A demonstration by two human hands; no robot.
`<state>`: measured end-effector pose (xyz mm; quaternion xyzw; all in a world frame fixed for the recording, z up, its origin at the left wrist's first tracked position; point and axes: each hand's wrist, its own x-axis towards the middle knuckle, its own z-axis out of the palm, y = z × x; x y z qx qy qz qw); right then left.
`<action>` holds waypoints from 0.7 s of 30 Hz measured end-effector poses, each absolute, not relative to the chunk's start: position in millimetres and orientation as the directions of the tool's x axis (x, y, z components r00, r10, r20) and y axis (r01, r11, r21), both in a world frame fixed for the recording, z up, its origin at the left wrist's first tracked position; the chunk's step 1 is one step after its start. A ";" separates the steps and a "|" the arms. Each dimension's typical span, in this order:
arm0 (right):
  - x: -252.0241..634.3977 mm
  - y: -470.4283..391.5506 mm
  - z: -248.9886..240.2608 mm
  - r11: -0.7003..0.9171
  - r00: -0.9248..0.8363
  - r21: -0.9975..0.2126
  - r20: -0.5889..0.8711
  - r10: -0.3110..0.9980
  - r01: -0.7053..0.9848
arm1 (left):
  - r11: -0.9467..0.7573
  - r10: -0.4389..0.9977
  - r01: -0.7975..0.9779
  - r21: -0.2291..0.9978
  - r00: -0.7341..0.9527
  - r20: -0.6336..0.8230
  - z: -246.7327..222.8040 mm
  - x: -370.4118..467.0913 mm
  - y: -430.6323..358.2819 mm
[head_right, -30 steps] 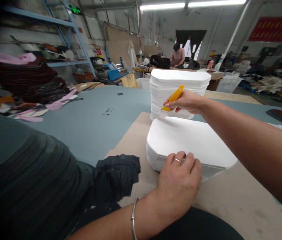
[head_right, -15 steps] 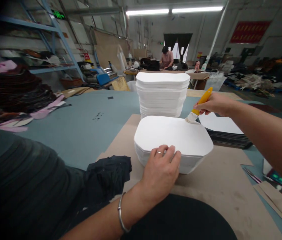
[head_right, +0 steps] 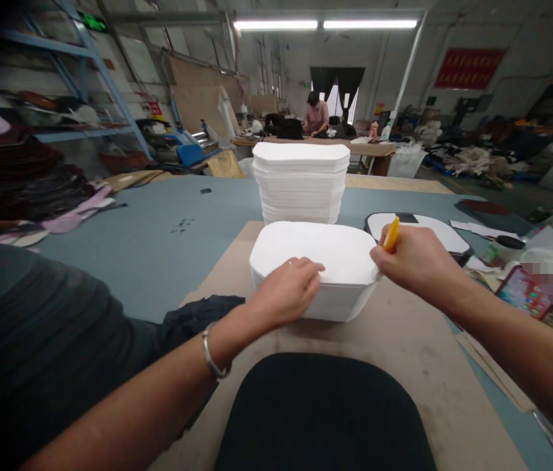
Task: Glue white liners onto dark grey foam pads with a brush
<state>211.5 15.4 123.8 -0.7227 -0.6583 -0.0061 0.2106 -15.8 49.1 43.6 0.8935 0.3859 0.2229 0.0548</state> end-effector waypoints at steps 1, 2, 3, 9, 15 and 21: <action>201.4 10.6 124.8 0.023 0.076 -0.327 0.287 0.955 0.945 | -0.667 0.744 0.623 0.409 0.583 0.326 54.9 -21.3 63.6; 190.1 8.6 125.5 0.102 0.012 -0.383 0.283 0.959 0.918 | -0.616 0.779 0.587 0.526 0.555 0.293 66.0 -27.3 79.3; 177.8 9.2 125.5 0.183 -0.055 -0.459 0.278 0.959 0.869 | -0.562 0.808 0.555 0.614 0.528 0.261 76.1 -33.4 95.1; 108.8 39.0 114.7 0.428 -0.386 -0.732 0.241 0.891 0.531 | -0.301 0.860 0.530 0.793 0.510 -0.014 95.0 -60.9 147.2; 162.1 48.9 104.7 0.265 -0.353 -0.769 0.054 0.934 0.582 | -0.458 0.850 0.669 0.585 0.523 0.068 81.8 -62.0 143.7; 301.9 33.0 106.0 0.034 -0.193 -0.798 -0.104 0.976 0.601 | -0.612 0.791 0.765 0.201 0.593 0.149 80.6 -41.7 127.0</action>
